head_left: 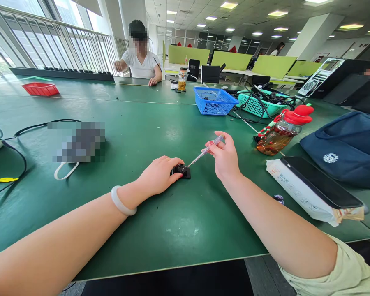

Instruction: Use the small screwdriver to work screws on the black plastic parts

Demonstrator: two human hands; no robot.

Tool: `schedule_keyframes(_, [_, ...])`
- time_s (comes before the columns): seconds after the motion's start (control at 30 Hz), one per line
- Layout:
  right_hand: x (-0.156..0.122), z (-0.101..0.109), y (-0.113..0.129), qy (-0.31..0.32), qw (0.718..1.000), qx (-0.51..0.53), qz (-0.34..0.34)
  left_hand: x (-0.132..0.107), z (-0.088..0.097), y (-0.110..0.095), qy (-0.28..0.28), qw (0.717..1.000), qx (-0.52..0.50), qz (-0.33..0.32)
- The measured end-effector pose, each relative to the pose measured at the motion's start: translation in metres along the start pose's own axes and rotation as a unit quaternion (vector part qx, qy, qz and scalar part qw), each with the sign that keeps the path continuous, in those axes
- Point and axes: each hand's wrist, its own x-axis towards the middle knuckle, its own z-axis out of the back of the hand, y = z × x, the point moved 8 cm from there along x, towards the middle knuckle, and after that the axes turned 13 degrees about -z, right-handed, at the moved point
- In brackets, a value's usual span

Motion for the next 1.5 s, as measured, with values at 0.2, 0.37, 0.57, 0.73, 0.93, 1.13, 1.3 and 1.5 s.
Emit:
schedule_keyframes(0.2, [0.001, 0.000, 0.000, 0.007, 1.000, 0.002, 0.003, 0.001, 0.000, 0.000, 0.000, 1.000, -0.002, -0.004])
schedule_keyframes(0.37, [0.001, -0.004, 0.006, 0.032, 0.998, -0.008, 0.048, 0.000, -0.001, 0.001, 0.001, 1.000, -0.002, -0.002])
schedule_keyframes(0.57, [-0.003, -0.010, 0.014, 0.051, 0.996, -0.029, 0.068, 0.000, -0.002, 0.004, 0.004, 1.000, -0.007, 0.010])
schedule_keyframes(0.73, [-0.003, -0.012, 0.012, 0.062, 0.996, -0.023, 0.060, 0.000, -0.002, 0.004, 0.005, 1.000, -0.008, 0.012])
schedule_keyframes(0.93, [0.003, -0.008, -0.003, 0.055, 0.998, -0.014, -0.003, 0.001, -0.001, 0.002, 0.002, 1.000, -0.005, 0.006])
schedule_keyframes(1.13, [0.005, -0.008, -0.016, 0.032, 0.997, -0.017, -0.062, 0.001, 0.000, 0.002, -0.002, 1.000, -0.001, 0.005])
schedule_keyframes(1.3, [0.002, -0.010, -0.015, 0.033, 0.997, -0.028, -0.065, 0.001, 0.000, 0.001, -0.003, 1.000, -0.003, -0.001])
schedule_keyframes(1.5, [-0.002, -0.014, -0.012, 0.061, 0.994, -0.020, -0.091, 0.001, -0.001, 0.001, -0.001, 1.000, -0.005, 0.005])
